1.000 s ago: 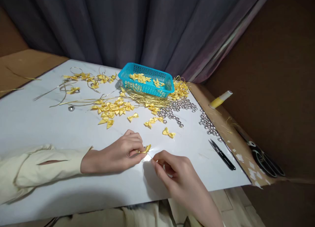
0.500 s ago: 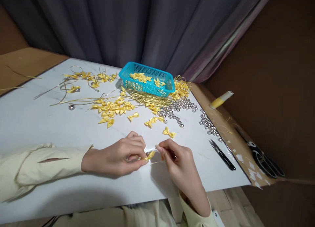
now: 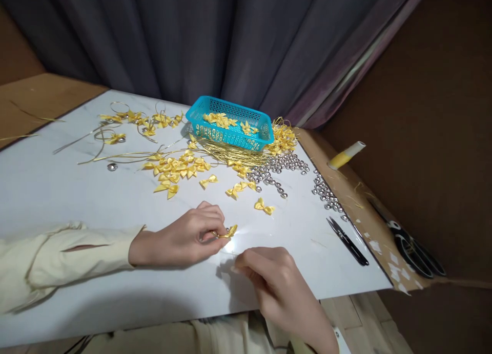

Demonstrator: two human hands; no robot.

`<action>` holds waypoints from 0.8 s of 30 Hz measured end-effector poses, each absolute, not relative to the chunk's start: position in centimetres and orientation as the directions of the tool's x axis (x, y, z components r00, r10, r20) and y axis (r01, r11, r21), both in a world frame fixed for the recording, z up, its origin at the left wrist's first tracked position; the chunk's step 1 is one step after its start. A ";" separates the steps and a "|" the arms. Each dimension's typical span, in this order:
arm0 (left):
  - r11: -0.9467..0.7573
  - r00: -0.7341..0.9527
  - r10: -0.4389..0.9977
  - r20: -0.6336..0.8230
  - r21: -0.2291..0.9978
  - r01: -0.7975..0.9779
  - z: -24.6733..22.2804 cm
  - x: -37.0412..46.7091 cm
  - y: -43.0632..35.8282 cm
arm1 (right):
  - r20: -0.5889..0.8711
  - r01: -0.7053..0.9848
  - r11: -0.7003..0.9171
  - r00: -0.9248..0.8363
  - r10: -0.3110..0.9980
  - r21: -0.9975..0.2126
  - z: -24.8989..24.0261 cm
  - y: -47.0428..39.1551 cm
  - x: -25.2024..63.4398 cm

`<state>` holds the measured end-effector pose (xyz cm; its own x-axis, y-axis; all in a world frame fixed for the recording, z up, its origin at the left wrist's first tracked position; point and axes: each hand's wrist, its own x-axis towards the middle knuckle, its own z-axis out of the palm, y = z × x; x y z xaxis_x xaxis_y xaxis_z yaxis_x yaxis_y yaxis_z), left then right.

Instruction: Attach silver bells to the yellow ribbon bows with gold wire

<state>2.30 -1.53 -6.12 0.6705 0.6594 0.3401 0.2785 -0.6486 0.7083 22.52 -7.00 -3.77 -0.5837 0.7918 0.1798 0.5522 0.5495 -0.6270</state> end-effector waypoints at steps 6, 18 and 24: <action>-0.769 0.828 0.500 0.254 0.570 0.290 -5.9 1.9 -1.7 | 0.166 0.473 0.403 -0.465 0.869 -0.784 -3.6 -6.1 21.3; -0.905 0.880 0.331 0.340 0.379 0.194 -5.3 1.2 -1.9 | 0.014 0.494 0.069 -0.113 0.993 -0.867 -4.2 -5.2 21.6; -0.759 0.749 0.556 0.360 0.588 0.281 -5.5 1.6 -1.5 | -0.012 0.530 0.066 -0.142 0.990 -0.846 -3.8 -6.0 22.6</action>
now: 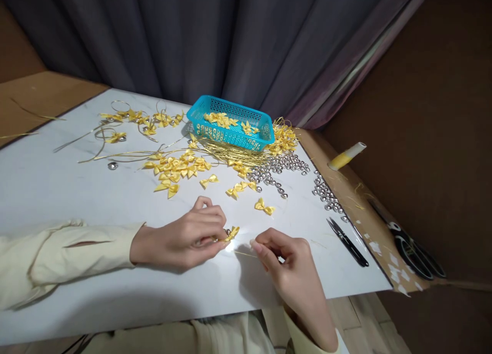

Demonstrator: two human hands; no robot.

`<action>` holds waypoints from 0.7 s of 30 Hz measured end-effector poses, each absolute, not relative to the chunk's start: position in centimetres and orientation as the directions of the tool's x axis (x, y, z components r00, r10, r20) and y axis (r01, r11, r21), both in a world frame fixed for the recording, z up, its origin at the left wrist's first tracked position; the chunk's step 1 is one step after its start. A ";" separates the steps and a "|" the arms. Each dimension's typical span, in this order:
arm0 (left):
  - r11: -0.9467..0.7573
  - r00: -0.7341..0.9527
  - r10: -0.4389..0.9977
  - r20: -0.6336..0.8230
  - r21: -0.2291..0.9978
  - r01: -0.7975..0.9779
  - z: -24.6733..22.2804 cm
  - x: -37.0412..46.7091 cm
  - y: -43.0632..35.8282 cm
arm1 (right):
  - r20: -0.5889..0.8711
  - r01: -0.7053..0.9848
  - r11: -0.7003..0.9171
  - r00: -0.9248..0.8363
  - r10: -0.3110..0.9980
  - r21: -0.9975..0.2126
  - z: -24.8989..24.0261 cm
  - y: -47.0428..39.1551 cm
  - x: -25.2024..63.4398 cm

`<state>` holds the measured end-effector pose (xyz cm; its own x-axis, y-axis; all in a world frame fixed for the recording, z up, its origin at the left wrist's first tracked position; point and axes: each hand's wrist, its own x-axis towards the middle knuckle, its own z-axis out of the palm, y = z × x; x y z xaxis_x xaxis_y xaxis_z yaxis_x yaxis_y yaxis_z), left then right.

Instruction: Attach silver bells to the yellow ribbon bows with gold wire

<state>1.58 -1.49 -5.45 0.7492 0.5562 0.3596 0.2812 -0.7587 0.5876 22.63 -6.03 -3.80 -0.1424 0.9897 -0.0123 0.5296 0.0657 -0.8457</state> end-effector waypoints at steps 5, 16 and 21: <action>-0.604 0.633 0.697 0.337 0.752 0.265 -5.4 2.0 -1.3 | -0.078 0.555 0.100 -0.288 0.955 -0.826 -3.6 -7.0 22.5; -0.314 0.537 0.828 0.160 0.927 0.207 -5.2 2.0 -1.2 | -0.009 0.750 0.208 -0.274 0.962 -0.628 -6.0 -7.8 19.1; -0.287 0.533 0.837 0.122 0.927 0.240 -5.4 2.0 -1.0 | 0.017 0.814 0.291 -0.327 0.945 -0.503 -5.9 -7.6 18.5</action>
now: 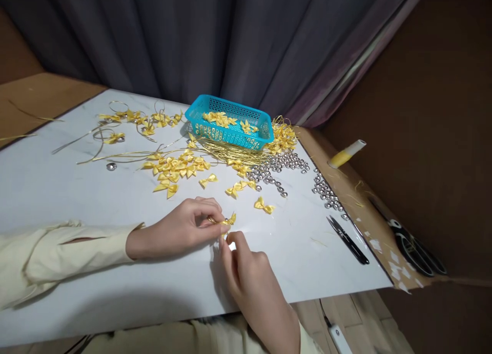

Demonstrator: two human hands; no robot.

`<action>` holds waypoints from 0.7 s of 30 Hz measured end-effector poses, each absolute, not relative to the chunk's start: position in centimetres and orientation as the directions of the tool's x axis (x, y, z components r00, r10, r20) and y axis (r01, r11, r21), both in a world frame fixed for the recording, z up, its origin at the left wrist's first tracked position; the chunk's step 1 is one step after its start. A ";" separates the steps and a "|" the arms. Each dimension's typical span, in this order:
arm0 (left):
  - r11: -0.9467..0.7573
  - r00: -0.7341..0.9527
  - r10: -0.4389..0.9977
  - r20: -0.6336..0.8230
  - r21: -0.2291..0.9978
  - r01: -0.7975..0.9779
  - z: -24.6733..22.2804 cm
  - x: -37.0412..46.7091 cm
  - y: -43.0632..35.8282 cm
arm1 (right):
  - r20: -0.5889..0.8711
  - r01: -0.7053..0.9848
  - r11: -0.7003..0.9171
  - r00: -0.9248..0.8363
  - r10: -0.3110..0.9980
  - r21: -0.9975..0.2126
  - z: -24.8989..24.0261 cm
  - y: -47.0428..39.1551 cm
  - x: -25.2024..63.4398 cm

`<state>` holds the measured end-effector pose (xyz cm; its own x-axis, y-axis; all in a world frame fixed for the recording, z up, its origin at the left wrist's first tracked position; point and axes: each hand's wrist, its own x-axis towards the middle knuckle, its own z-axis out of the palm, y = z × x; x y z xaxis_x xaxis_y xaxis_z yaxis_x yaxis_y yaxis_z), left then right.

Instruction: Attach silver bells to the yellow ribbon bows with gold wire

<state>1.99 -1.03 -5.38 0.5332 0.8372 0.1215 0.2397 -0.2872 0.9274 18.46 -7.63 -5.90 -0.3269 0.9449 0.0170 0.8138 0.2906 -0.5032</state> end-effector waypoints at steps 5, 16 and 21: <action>-0.228 0.522 0.851 0.057 0.935 0.271 -5.5 1.9 -0.9 | -0.034 0.825 0.270 -0.329 0.944 -0.496 -5.8 -7.7 18.3; -0.198 0.474 0.879 0.049 0.942 0.270 -5.6 2.2 -1.2 | 0.001 0.819 0.234 -0.274 0.962 -0.524 -6.7 -7.3 17.9; -0.186 0.465 0.884 0.033 0.940 0.286 -5.5 2.1 -1.4 | -0.009 0.805 0.262 -0.314 0.949 -0.532 -6.4 -7.2 17.7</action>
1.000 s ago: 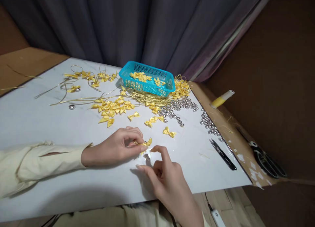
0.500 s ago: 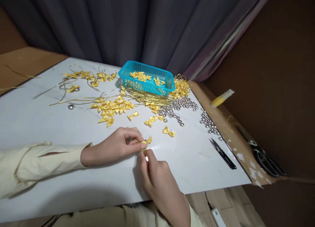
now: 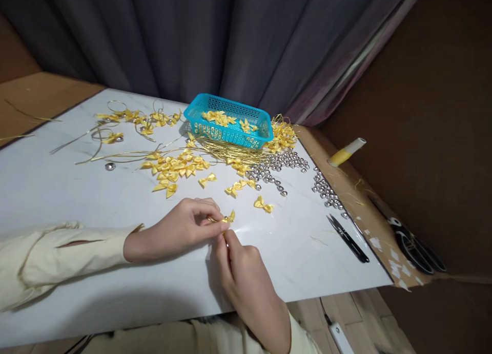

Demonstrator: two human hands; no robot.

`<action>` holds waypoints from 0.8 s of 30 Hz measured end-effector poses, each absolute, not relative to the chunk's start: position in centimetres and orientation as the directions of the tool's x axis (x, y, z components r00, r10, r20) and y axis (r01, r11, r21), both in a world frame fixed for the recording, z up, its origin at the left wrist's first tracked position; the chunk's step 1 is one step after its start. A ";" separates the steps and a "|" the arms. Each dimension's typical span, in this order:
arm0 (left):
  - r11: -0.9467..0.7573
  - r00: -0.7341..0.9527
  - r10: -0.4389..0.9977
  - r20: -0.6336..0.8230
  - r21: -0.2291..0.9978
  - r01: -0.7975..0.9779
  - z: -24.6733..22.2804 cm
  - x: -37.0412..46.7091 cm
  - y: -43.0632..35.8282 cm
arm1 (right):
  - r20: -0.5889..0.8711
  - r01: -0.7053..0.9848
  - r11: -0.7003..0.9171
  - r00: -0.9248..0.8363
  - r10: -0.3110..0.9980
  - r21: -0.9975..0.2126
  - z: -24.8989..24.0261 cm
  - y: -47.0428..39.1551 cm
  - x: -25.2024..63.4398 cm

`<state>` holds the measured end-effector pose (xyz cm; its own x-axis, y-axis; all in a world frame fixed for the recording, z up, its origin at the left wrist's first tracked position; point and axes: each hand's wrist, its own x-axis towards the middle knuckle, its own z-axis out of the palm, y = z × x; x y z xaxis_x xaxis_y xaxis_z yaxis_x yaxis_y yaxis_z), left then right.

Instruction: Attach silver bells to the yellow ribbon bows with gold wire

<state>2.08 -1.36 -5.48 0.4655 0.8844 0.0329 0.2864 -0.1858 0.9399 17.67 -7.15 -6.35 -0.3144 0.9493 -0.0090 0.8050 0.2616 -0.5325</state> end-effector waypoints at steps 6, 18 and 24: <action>-0.032 0.485 0.872 -0.066 0.981 0.191 -5.2 2.0 -1.1 | -0.018 0.683 0.187 -0.281 0.959 -0.706 -5.9 -6.9 18.2; 0.056 0.545 0.836 -0.067 0.998 0.037 -5.2 1.6 -1.0 | -0.100 0.579 0.067 -0.251 0.963 -0.812 -5.9 -6.7 18.5; 0.156 0.464 0.870 -0.165 0.986 0.058 -5.3 2.0 -1.0 | -0.106 0.573 0.062 -0.255 0.961 -0.817 -6.0 -6.7 18.3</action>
<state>2.05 -0.98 -5.35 0.4643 0.8701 -0.1653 0.0580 0.1564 0.9860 18.30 -6.75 -5.95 -0.2551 0.9611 -0.1056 0.5732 0.0623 -0.8170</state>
